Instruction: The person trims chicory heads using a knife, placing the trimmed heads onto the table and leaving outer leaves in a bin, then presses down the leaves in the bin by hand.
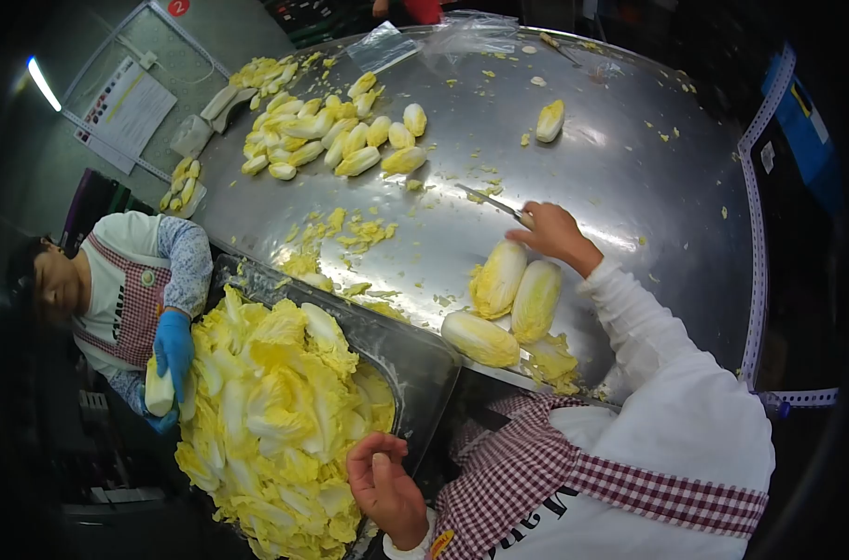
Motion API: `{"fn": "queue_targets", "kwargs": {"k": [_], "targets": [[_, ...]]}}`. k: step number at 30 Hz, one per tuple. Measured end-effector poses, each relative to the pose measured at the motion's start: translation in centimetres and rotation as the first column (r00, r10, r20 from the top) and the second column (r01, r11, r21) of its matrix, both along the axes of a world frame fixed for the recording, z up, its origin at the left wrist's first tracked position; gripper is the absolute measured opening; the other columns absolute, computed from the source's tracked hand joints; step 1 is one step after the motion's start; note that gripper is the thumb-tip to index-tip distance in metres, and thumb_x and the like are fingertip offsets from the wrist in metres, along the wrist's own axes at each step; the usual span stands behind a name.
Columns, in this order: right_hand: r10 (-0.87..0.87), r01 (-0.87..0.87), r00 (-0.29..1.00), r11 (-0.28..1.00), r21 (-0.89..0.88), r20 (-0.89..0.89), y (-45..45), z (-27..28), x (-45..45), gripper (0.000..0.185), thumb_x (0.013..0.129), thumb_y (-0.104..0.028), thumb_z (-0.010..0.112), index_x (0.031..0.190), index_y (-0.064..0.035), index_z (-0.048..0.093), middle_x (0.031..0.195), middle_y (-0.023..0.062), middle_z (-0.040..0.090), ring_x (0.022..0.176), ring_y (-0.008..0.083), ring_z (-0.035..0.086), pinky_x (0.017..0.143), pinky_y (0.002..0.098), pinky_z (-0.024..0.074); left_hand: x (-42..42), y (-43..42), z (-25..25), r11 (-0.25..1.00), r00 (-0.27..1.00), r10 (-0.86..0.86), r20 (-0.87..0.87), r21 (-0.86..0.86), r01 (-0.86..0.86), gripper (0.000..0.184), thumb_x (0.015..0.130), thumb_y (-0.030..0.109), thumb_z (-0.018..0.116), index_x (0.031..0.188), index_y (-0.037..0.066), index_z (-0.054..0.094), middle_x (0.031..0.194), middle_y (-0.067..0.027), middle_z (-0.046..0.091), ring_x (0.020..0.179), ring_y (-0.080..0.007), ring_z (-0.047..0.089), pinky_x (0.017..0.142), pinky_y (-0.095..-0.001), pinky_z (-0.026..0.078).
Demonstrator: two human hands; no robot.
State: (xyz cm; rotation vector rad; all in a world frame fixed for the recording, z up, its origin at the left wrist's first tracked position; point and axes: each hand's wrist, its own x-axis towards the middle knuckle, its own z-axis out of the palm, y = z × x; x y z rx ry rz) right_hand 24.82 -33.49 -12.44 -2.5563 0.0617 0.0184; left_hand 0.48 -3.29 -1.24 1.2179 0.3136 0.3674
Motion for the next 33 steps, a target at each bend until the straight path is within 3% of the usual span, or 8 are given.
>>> {"fn": "queue_targets", "kwargs": {"k": [7, 10, 15, 26, 29, 31, 32, 33], "targets": [[-0.021, 0.061, 0.974, 0.984, 0.170, -0.225, -1.8, -2.5, -7.8, 0.073, 0.065, -0.060, 0.072, 0.103, 0.0014, 0.062, 0.088, 0.0211, 0.066, 0.080, 0.0324, 0.065, 0.072, 0.0397, 0.0503, -0.1, -0.1, -0.3, 0.997, 0.999, -0.042, -0.034, 0.066, 0.044, 0.020, 0.091, 0.007, 0.049, 0.109, -0.002, 0.053, 0.097, -0.0109, 0.058, 0.087, -0.0188, 0.056, 0.079, -0.0312, 0.046], [-0.089, 0.143, 0.981, 0.931, 0.337, -0.170, -1.9, -2.5, -8.4, 0.071, 0.065, -0.053, 0.076, 0.108, 0.0016, 0.061, 0.084, 0.0145, 0.065, 0.069, 0.0235, 0.063, 0.060, 0.0337, 0.0511, 0.3, -0.5, -0.6, 0.991, 0.991, -0.126, -0.036, 0.040, 0.128, 0.020, 0.090, 0.005, 0.048, 0.108, -0.003, 0.053, 0.097, -0.0109, 0.058, 0.086, -0.0189, 0.056, 0.081, -0.0313, 0.047], [0.024, 0.354, 0.888, 0.601, 0.716, -0.459, -1.6, -1.3, -9.0, 0.063, 0.063, -0.027, 0.085, 0.113, 0.0019, 0.058, 0.076, 0.0025, 0.060, 0.047, 0.0062, 0.047, 0.037, 0.0195, 0.0352, 0.2, -0.5, -0.4, 0.985, 0.984, -0.173, 0.034, -0.011, 0.173, 0.022, 0.089, 0.004, 0.053, 0.110, -0.003, 0.056, 0.099, -0.0111, 0.062, 0.088, -0.0174, 0.058, 0.082, -0.0308, 0.046], [0.025, 0.343, 0.901, 0.571, 0.746, -0.433, 0.5, 1.3, -10.6, 0.057, 0.061, -0.018, 0.085, 0.107, 0.0013, 0.057, 0.074, 0.0035, 0.060, 0.044, 0.0067, 0.046, 0.037, 0.0195, 0.0353, -0.7, -0.4, 0.3, 0.993, 0.995, -0.101, -0.024, 0.065, 0.103, 0.019, 0.087, -0.002, 0.047, 0.104, -0.003, 0.056, 0.093, -0.0099, 0.061, 0.082, -0.0160, 0.057, 0.080, -0.0285, 0.047], [0.040, 0.284, 0.934, 0.515, 0.809, -0.354, 0.6, 5.9, -10.3, 0.057, 0.062, -0.018, 0.085, 0.109, -0.0006, 0.057, 0.079, 0.0042, 0.062, 0.050, 0.0063, 0.051, 0.039, 0.0190, 0.0375, -0.9, 0.2, -0.2, 0.970, 0.976, -0.218, -0.001, 0.112, 0.216, 0.034, 0.085, -0.003, 0.056, 0.118, -0.003, 0.052, 0.112, -0.0116, 0.059, 0.101, -0.0178, 0.057, 0.091, -0.0315, 0.044], [0.311, -0.054, 0.947, 0.398, 0.916, -0.079, 2.5, 9.4, -10.3, 0.057, 0.063, -0.018, 0.084, 0.112, -0.0029, 0.057, 0.090, 0.0050, 0.063, 0.068, 0.0096, 0.059, 0.053, 0.0216, 0.0477, -0.4, 0.0, 0.2, 0.932, 0.944, -0.329, 0.027, 0.172, 0.320, 0.053, 0.079, -0.008, 0.059, 0.130, -0.001, 0.043, 0.127, -0.0137, 0.052, 0.117, -0.0213, 0.050, 0.097, -0.0334, 0.040], [0.457, -0.265, 0.886, 0.355, 0.896, 0.080, 4.1, 10.6, -10.1, 0.058, 0.064, -0.019, 0.083, 0.113, -0.0035, 0.057, 0.094, 0.0046, 0.063, 0.077, 0.0116, 0.060, 0.063, 0.0239, 0.0494, 0.0, 0.4, -0.4, 0.898, 0.906, -0.420, 0.049, 0.168, 0.407, 0.079, 0.073, -0.001, 0.072, 0.139, 0.001, 0.030, 0.140, -0.0148, 0.040, 0.127, -0.0243, 0.042, 0.102, -0.0346, 0.036], [0.590, -0.462, 0.774, 0.279, 0.842, 0.229, 6.1, 11.8, -9.9, 0.059, 0.064, -0.020, 0.083, 0.114, -0.0042, 0.057, 0.098, 0.0042, 0.063, 0.086, 0.0135, 0.061, 0.073, 0.0262, 0.0511, 0.3, 0.3, -0.4, 0.903, 0.911, -0.410, 0.054, 0.165, 0.397, 0.079, 0.073, -0.001, 0.072, 0.139, 0.001, 0.030, 0.140, -0.0148, 0.040, 0.127, -0.0243, 0.042, 0.102, -0.0346, 0.036]]}}
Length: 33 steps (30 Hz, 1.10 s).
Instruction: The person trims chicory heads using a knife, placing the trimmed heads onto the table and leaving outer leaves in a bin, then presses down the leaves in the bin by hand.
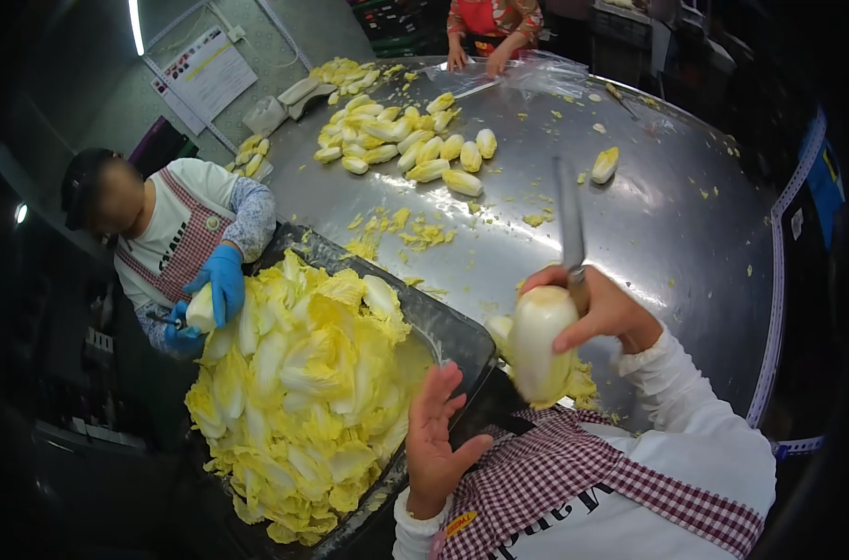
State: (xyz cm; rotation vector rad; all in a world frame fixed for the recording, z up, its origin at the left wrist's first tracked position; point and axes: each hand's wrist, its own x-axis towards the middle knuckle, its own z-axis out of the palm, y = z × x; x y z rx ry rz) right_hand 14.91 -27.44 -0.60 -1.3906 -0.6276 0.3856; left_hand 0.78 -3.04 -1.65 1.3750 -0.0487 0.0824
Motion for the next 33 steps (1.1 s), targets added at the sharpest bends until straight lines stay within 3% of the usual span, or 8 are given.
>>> {"fn": "queue_targets", "kwargs": {"k": [3, 4, 7, 10, 12, 14, 20, 33], "targets": [[0.277, -0.250, 0.939, 0.957, -0.148, 0.205, 6.7, 3.4, -1.5, 0.061, 0.066, -0.032, 0.082, 0.114, -0.0028, 0.056, 0.099, 0.0078, 0.063, 0.091, 0.0193, 0.061, 0.082, 0.0307, 0.0484, 0.7, -0.8, 1.3, 0.969, 0.994, -0.093, 0.063, -0.226, 0.105, 0.113, 0.057, 0.017, 0.090, 0.144, 0.001, 0.019, 0.145, -0.0135, 0.030, 0.127, -0.0242, 0.040, 0.102, -0.0381, 0.037], [0.368, -0.309, 0.880, 0.924, -0.227, 0.299, 8.7, 4.0, -1.8, 0.064, 0.067, -0.036, 0.081, 0.115, -0.0023, 0.056, 0.097, 0.0095, 0.063, 0.090, 0.0206, 0.062, 0.081, 0.0315, 0.0485, 0.5, 0.2, 0.3, 0.994, 0.991, -0.056, 0.121, -0.088, 0.067, 0.101, 0.057, 0.018, 0.090, 0.137, -0.002, 0.031, 0.132, -0.0139, 0.044, 0.117, -0.0228, 0.050, 0.095, -0.0374, 0.043], [0.318, -0.307, 0.828, 0.946, -0.100, 0.462, 13.9, 3.6, -2.3, 0.056, 0.075, -0.041, 0.075, 0.112, -0.0014, 0.058, 0.104, 0.0159, 0.060, 0.098, 0.0287, 0.059, 0.085, 0.0346, 0.0463, -0.9, 2.0, 1.2, 0.950, 0.984, 0.176, -0.037, -0.256, -0.180, 0.062, 0.063, 0.009, 0.079, 0.116, -0.004, 0.050, 0.103, -0.0118, 0.061, 0.092, -0.0209, 0.062, 0.080, -0.0319, 0.051], [0.284, -0.246, 0.724, 0.958, -0.149, 0.628, 16.6, 3.8, -1.9, 0.043, 0.080, -0.026, 0.073, 0.112, -0.0011, 0.059, 0.106, 0.0152, 0.059, 0.095, 0.0261, 0.059, 0.080, 0.0341, 0.0466, -3.2, 3.6, 0.9, 0.885, 0.882, 0.465, 0.077, -0.029, -0.464, 0.062, 0.065, 0.008, 0.076, 0.119, -0.006, 0.049, 0.107, -0.0119, 0.059, 0.093, -0.0194, 0.060, 0.080, -0.0307, 0.050], [0.399, -0.306, 0.823, 0.911, -0.277, 0.403, 17.0, 4.7, -2.2, 0.037, 0.082, -0.033, 0.069, 0.099, -0.0020, 0.060, 0.079, 0.0143, 0.059, 0.073, 0.0313, 0.061, 0.061, 0.0369, 0.0462, -4.6, 5.0, 1.2, 0.832, 0.827, 0.555, 0.088, -0.038, -0.554, 0.062, 0.064, 0.008, 0.077, 0.117, -0.006, 0.049, 0.106, -0.0115, 0.059, 0.092, -0.0182, 0.060, 0.080, -0.0301, 0.049], [0.374, -0.225, 0.726, 0.922, -0.313, 0.577, 17.5, 5.3, -3.3, 0.030, 0.081, -0.026, 0.069, 0.097, -0.0037, 0.058, 0.070, 0.0117, 0.058, 0.067, 0.0303, 0.061, 0.057, 0.0356, 0.0466, -6.1, 6.3, 2.0, 0.769, 0.790, 0.609, 0.077, 0.188, -0.611, 0.061, 0.063, 0.006, 0.079, 0.115, -0.005, 0.049, 0.105, -0.0114, 0.060, 0.091, -0.0181, 0.059, 0.080, -0.0301, 0.049], [0.463, -0.151, 0.322, 0.886, -0.438, 0.826, 18.5, 7.0, -6.0, 0.032, 0.072, -0.018, 0.070, 0.096, -0.0045, 0.054, 0.070, 0.0073, 0.050, 0.062, 0.0259, 0.056, 0.053, 0.0355, 0.0456, -7.6, 7.9, 1.3, 0.642, 0.712, 0.623, 0.325, 0.308, -0.702, 0.071, 0.064, 0.010, 0.082, 0.121, -0.004, 0.043, 0.103, -0.0126, 0.060, 0.092, -0.0193, 0.061, 0.079, -0.0315, 0.050], [0.498, -0.016, 0.204, 0.862, -0.506, 0.843, 21.3, 5.4, -5.7, 0.019, 0.080, -0.018, 0.060, 0.082, -0.0044, 0.046, 0.067, 0.0088, 0.052, 0.058, 0.0257, 0.059, 0.047, 0.0371, 0.0468, -8.2, 8.4, 1.3, 0.552, 0.625, 0.725, 0.288, 0.298, -0.778, 0.066, 0.064, 0.006, 0.079, 0.119, -0.005, 0.045, 0.102, -0.0121, 0.060, 0.091, -0.0199, 0.061, 0.080, -0.0320, 0.050]]}}
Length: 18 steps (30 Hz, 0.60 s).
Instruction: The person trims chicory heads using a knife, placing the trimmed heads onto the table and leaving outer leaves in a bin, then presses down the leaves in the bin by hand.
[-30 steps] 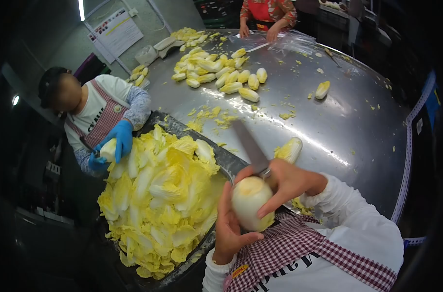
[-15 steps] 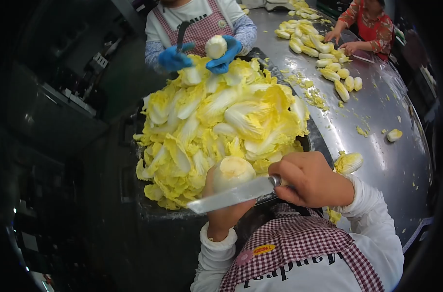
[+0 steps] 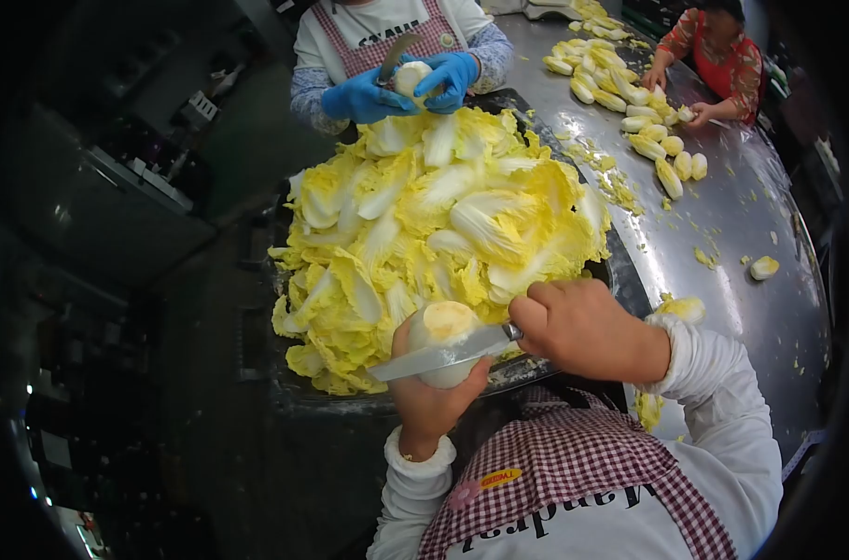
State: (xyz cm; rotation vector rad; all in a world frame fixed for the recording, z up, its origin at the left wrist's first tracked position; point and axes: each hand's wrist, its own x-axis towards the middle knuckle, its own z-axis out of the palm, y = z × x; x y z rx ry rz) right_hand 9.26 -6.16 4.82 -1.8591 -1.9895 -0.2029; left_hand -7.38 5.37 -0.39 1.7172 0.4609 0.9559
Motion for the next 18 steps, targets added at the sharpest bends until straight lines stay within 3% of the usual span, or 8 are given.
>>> {"fn": "queue_targets", "kwargs": {"k": [11, 15, 16, 17, 18], "targets": [[0.047, -0.048, 0.998, 0.998, -0.051, -0.038, 1.0, 0.1, 2.1, 0.019, 0.082, -0.017, 0.060, 0.083, -0.0035, 0.047, 0.065, 0.0099, 0.054, 0.054, 0.0279, 0.059, 0.047, 0.0379, 0.0466, 0.2, 0.0, 0.1, 0.997, 0.999, 0.014, -0.031, -0.081, -0.017, 0.055, 0.064, 0.008, 0.080, 0.111, -0.003, 0.053, 0.101, -0.0108, 0.060, 0.089, -0.0178, 0.060, 0.078, -0.0304, 0.049], [0.036, -0.037, 0.999, 0.998, -0.052, -0.017, 1.0, -0.2, 2.8, 0.016, 0.080, -0.015, 0.059, 0.084, -0.0032, 0.049, 0.065, 0.0101, 0.055, 0.054, 0.0279, 0.060, 0.047, 0.0387, 0.0464, 0.4, 0.0, -0.5, 0.980, 0.997, 0.014, -0.069, -0.199, -0.028, 0.057, 0.063, 0.008, 0.080, 0.112, -0.003, 0.052, 0.100, -0.0116, 0.061, 0.088, -0.0183, 0.061, 0.078, -0.0313, 0.050], [-0.036, 0.038, 0.999, 0.997, -0.062, 0.021, 1.0, -1.0, 3.8, 0.015, 0.080, -0.014, 0.058, 0.085, -0.0030, 0.049, 0.064, 0.0102, 0.056, 0.054, 0.0282, 0.060, 0.047, 0.0395, 0.0466, 0.2, 0.0, -0.7, 0.967, 0.997, 0.022, -0.079, -0.252, -0.042, 0.059, 0.063, 0.008, 0.080, 0.113, -0.002, 0.051, 0.099, -0.0119, 0.061, 0.088, -0.0186, 0.061, 0.078, -0.0314, 0.050], [-0.112, 0.116, 0.992, 0.991, -0.067, 0.057, 1.0, -2.2, 5.6, 0.015, 0.079, -0.013, 0.058, 0.085, -0.0028, 0.050, 0.063, 0.0102, 0.056, 0.055, 0.0284, 0.060, 0.047, 0.0402, 0.0467, -0.2, 0.0, -0.4, 0.969, 0.996, 0.015, -0.086, -0.246, -0.036, 0.059, 0.063, 0.008, 0.080, 0.113, -0.002, 0.051, 0.099, -0.0119, 0.061, 0.088, -0.0186, 0.061, 0.078, -0.0314, 0.050], [-0.137, 0.141, 0.990, 0.982, -0.125, 0.035, 0.9, -3.2, 7.7, 0.013, 0.080, -0.013, 0.056, 0.087, -0.0025, 0.050, 0.060, 0.0105, 0.056, 0.055, 0.0293, 0.060, 0.047, 0.0413, 0.0463, -0.7, 0.1, 0.4, 0.997, 0.999, 0.012, -0.030, -0.082, -0.014, 0.061, 0.062, 0.008, 0.080, 0.114, -0.002, 0.051, 0.099, -0.0119, 0.061, 0.088, -0.0187, 0.061, 0.078, -0.0312, 0.050]]}}
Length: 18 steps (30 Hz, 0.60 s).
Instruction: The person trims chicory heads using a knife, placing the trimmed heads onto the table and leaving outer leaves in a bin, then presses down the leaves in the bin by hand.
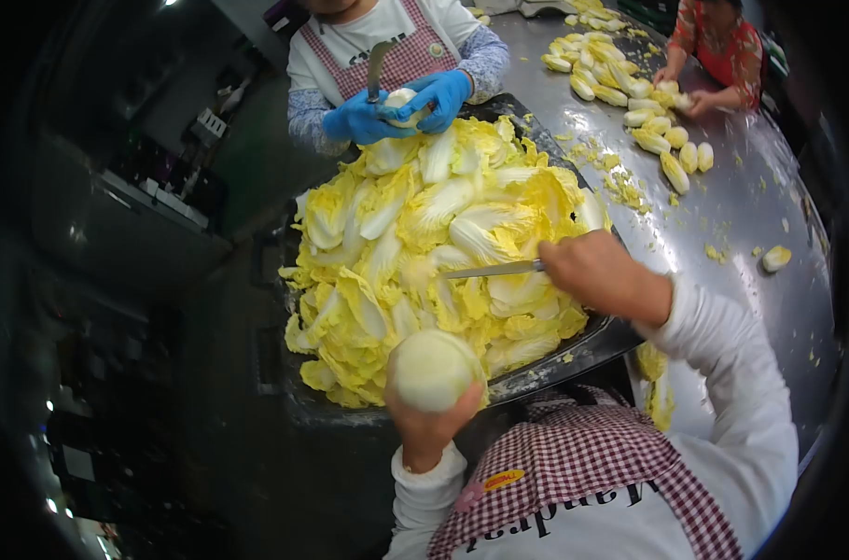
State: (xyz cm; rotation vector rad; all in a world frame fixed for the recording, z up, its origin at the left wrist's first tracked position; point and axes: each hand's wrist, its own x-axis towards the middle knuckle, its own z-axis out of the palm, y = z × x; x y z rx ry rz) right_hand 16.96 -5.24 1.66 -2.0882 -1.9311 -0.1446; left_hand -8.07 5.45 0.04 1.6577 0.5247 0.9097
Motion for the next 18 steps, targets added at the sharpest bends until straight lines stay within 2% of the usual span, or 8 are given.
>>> {"fn": "queue_targets", "kwargs": {"k": [1, 3, 5, 7, 9, 11, 14, 18], "targets": [[-0.012, 0.012, 1.000, 1.000, 0.010, -0.007, -0.3, -0.7, 0.3, 0.013, 0.080, -0.013, 0.056, 0.087, -0.0025, 0.050, 0.060, 0.0105, 0.056, 0.055, 0.0293, 0.060, 0.047, 0.0413, 0.0463, -0.2, 0.3, 0.6, 0.986, 0.998, -0.020, 0.057, 0.167, 0.010, 0.062, 0.061, 0.008, 0.080, 0.114, -0.002, 0.050, 0.100, -0.0120, 0.061, 0.088, -0.0188, 0.062, 0.078, -0.0309, 0.050], [-0.062, 0.059, 0.998, 0.993, -0.107, -0.028, -1.1, 0.5, 0.4, 0.012, 0.081, -0.012, 0.055, 0.086, -0.0025, 0.050, 0.058, 0.0114, 0.055, 0.054, 0.0322, 0.059, 0.047, 0.0417, 0.0456, 0.1, 0.2, 0.4, 0.997, 0.992, 0.026, 0.120, 0.066, -0.035, 0.065, 0.060, 0.008, 0.080, 0.116, -0.002, 0.049, 0.100, -0.0115, 0.061, 0.088, -0.0191, 0.062, 0.079, -0.0316, 0.050], [-0.121, 0.114, 0.991, 0.987, -0.113, -0.061, -0.8, 1.3, -0.1, 0.013, 0.081, -0.014, 0.058, 0.082, -0.0032, 0.050, 0.062, 0.0127, 0.057, 0.058, 0.0329, 0.060, 0.049, 0.0420, 0.0461, 0.7, 1.2, 0.9, 0.998, 0.998, 0.044, 0.047, 0.032, -0.045, 0.066, 0.060, 0.007, 0.080, 0.118, -0.002, 0.047, 0.100, -0.0107, 0.060, 0.087, -0.0189, 0.062, 0.079, -0.0320, 0.050], [-0.012, 0.056, 0.959, 0.988, 0.147, -0.284, -1.0, 1.2, -0.5, 0.016, 0.082, -0.016, 0.060, 0.082, -0.0037, 0.051, 0.069, 0.0153, 0.059, 0.065, 0.0346, 0.060, 0.054, 0.0430, 0.0468, 1.5, 1.0, -0.2, 0.998, 0.997, 0.025, 0.073, -0.059, -0.021, 0.066, 0.063, 0.006, 0.076, 0.121, -0.002, 0.045, 0.105, -0.0099, 0.058, 0.093, -0.0189, 0.059, 0.083, -0.0322, 0.048], [0.023, 0.041, 0.913, 0.988, 0.147, -0.407, -0.8, 1.4, -1.7, 0.027, 0.082, -0.025, 0.067, 0.092, -0.0035, 0.054, 0.075, 0.0136, 0.061, 0.069, 0.0311, 0.063, 0.060, 0.0393, 0.0489, 2.5, 0.4, -0.4, 0.931, 0.973, 0.046, 0.225, -0.363, 0.040, 0.064, 0.072, 0.012, 0.065, 0.129, -0.002, 0.040, 0.113, -0.0146, 0.056, 0.105, -0.0262, 0.057, 0.094, -0.0377, 0.045], [0.207, -0.062, 0.567, 0.976, 0.209, -0.797, -0.5, 1.7, -3.5, 0.051, 0.077, -0.033, 0.075, 0.111, -0.0016, 0.054, 0.087, 0.0127, 0.064, 0.079, 0.0244, 0.065, 0.070, 0.0327, 0.0502, 3.1, -0.2, -0.5, 0.915, 0.972, -0.003, 0.235, -0.392, 0.098, 0.066, 0.075, 0.015, 0.063, 0.133, 0.000, 0.037, 0.121, -0.0153, 0.052, 0.111, -0.0267, 0.053, 0.096, -0.0394, 0.044], [0.252, -0.195, 0.359, 0.962, 0.192, -0.899, 0.2, 1.5, -4.9, 0.072, 0.071, -0.032, 0.082, 0.126, 0.0010, 0.049, 0.111, 0.0145, 0.060, 0.101, 0.0178, 0.058, 0.088, 0.0303, 0.0449, 3.8, -1.6, -0.3, 0.857, 0.941, -0.110, 0.319, -0.449, 0.253, 0.070, 0.075, 0.019, 0.067, 0.134, -0.001, 0.036, 0.124, -0.0113, 0.048, 0.112, -0.0212, 0.050, 0.095, -0.0331, 0.041], [0.206, -0.225, 0.174, 0.960, 0.165, -0.963, -0.2, 1.0, -5.3, 0.069, 0.072, -0.030, 0.081, 0.125, 0.0010, 0.049, 0.103, 0.0103, 0.063, 0.090, 0.0139, 0.060, 0.078, 0.0267, 0.0482, 4.3, -1.4, 0.0, 0.937, 0.965, -0.074, 0.250, -0.313, 0.153, 0.066, 0.080, 0.021, 0.064, 0.134, -0.004, 0.036, 0.125, -0.0125, 0.049, 0.111, -0.0196, 0.050, 0.095, -0.0321, 0.040]]}}
